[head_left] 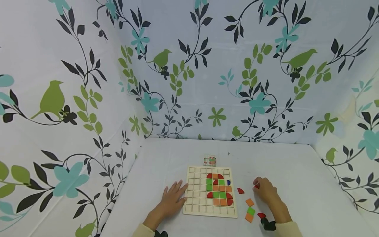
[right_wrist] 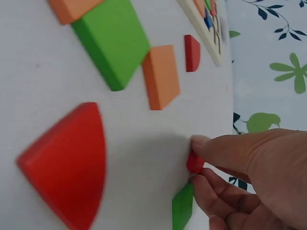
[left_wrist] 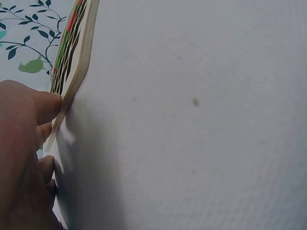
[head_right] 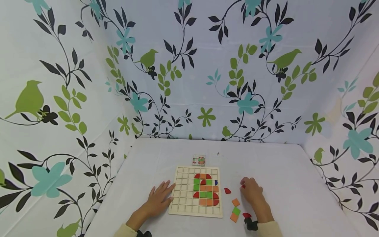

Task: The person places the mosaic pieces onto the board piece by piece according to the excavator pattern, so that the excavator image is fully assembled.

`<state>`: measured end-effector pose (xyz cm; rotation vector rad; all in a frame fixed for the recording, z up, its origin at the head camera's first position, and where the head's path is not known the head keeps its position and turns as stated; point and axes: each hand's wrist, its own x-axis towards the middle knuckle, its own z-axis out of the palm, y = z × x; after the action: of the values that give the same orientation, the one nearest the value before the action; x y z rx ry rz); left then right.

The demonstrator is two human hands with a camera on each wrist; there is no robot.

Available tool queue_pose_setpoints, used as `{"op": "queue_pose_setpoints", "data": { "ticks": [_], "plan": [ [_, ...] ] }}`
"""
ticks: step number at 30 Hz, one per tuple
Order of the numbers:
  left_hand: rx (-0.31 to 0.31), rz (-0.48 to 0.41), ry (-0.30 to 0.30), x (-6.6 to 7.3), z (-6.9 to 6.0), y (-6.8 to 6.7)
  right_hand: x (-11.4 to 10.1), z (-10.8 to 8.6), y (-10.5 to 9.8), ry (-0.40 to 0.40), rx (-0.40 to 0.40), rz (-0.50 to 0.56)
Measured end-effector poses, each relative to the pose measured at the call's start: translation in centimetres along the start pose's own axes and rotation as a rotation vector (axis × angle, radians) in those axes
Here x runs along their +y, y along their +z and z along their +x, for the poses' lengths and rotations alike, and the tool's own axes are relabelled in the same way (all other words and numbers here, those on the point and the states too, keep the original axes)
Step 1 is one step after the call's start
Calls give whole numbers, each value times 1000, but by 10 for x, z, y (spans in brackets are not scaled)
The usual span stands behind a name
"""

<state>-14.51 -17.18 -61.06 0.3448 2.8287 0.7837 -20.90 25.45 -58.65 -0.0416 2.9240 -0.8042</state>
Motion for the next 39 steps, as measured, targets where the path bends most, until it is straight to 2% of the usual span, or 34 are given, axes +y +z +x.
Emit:
{"op": "queue_pose_setpoints", "data": {
  "ticks": [7,12,22,29,35,39],
  "plan": [
    [8,-6,11,1,-3,-1,-5,-3,11,29,5,-18],
    [4,-5,6,1,-3,0,-9,-6,17,51,-22,-31],
    [1,-4,12,-2,-2,2,-17,-14,11,10,-92,-27],
    [-3,-18,32,-5,-1,3,-16,-14,14,62,-86,-60],
    [-4,-12,28,-6,-2,3,-17,-16,14,-35,-74,-19],
    [4,-9,33,-6,-1,3,-14,-14,19,-87,-8,-34]
  ]
}}
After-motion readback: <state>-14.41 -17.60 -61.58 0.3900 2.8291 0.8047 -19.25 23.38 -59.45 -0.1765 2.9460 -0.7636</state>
